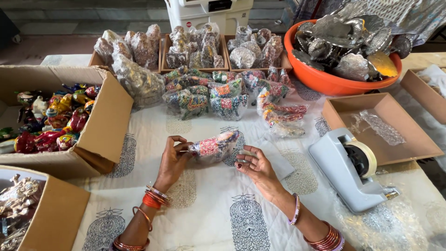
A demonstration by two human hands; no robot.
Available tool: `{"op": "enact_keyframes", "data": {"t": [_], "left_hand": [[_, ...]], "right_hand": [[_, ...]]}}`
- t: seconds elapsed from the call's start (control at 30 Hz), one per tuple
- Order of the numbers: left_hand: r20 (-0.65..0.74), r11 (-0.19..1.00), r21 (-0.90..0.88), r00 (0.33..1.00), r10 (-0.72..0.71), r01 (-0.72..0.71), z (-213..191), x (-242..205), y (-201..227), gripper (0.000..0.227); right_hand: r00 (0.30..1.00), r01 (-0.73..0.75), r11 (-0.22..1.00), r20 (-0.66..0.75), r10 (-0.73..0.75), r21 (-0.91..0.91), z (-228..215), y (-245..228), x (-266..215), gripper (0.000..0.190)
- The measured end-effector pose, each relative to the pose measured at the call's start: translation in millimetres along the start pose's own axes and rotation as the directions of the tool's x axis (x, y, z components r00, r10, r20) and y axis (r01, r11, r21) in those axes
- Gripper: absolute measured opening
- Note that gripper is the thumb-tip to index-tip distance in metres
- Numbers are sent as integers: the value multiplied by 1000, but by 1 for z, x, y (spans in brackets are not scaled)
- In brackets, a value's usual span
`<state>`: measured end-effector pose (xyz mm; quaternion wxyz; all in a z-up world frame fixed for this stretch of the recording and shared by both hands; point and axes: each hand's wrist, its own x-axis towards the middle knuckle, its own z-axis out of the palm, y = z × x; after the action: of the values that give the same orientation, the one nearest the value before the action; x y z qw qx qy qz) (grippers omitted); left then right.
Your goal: Cleaning and sorting small hand-painted figurines and ornaments in a production or sorting area.
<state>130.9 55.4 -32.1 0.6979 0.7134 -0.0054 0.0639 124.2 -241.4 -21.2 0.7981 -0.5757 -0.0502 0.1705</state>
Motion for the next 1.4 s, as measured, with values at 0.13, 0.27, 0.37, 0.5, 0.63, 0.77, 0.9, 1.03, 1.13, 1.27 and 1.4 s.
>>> {"op": "enact_keyframes", "data": {"t": [0.13, 0.27, 0.37, 0.5, 0.63, 0.77, 0.9, 1.03, 1.13, 1.27, 1.4], "left_hand": [[23, 990, -135, 999, 38, -35, -2, 3, -22, 38], [40, 982, -113, 986, 159, -154, -2, 4, -30, 34], [-6, 990, -25, 991, 136, -136, 3, -1, -16, 34], [-35, 984, 173, 999, 39, -33, 7, -10, 12, 29], [43, 887, 413, 978, 205, -205, 3, -13, 19, 29], [187, 844, 453, 956, 225, -288, -4, -12, 12, 30], [280, 972, 88, 941, 187, -219, -5, -7, -17, 31], [184, 993, -4, 976, 117, -118, 4, -8, -6, 30], [92, 987, -130, 992, -84, 96, 3, -2, -17, 40], [137, 990, -136, 989, 58, -39, -2, 4, -36, 32], [116, 999, -26, 993, -21, 24, -10, 2, -18, 24]], "right_hand": [[1000, 4, 999, 6, -4, -37, 3, -1, -1, 65], [999, 34, 998, 8, -34, -58, 5, -3, -2, 61], [1000, 24, 996, 19, -23, -81, 6, -3, -3, 58], [999, 12, 991, 44, -6, -132, 8, -6, -5, 54], [996, 33, 992, 85, -22, -122, 3, 1, -3, 52], [994, 21, 989, 107, -5, -149, 6, -1, -4, 49], [994, 13, 989, 111, 3, -146, 2, 4, -2, 47], [995, 23, 990, 102, -9, -137, 0, 6, -2, 47], [994, 43, 990, 110, -29, -135, 0, 8, -2, 47], [993, 67, 990, 106, -55, -120, 0, 9, -2, 48], [987, 163, 955, 31, -161, -247, 1, 11, 4, 58]]}}
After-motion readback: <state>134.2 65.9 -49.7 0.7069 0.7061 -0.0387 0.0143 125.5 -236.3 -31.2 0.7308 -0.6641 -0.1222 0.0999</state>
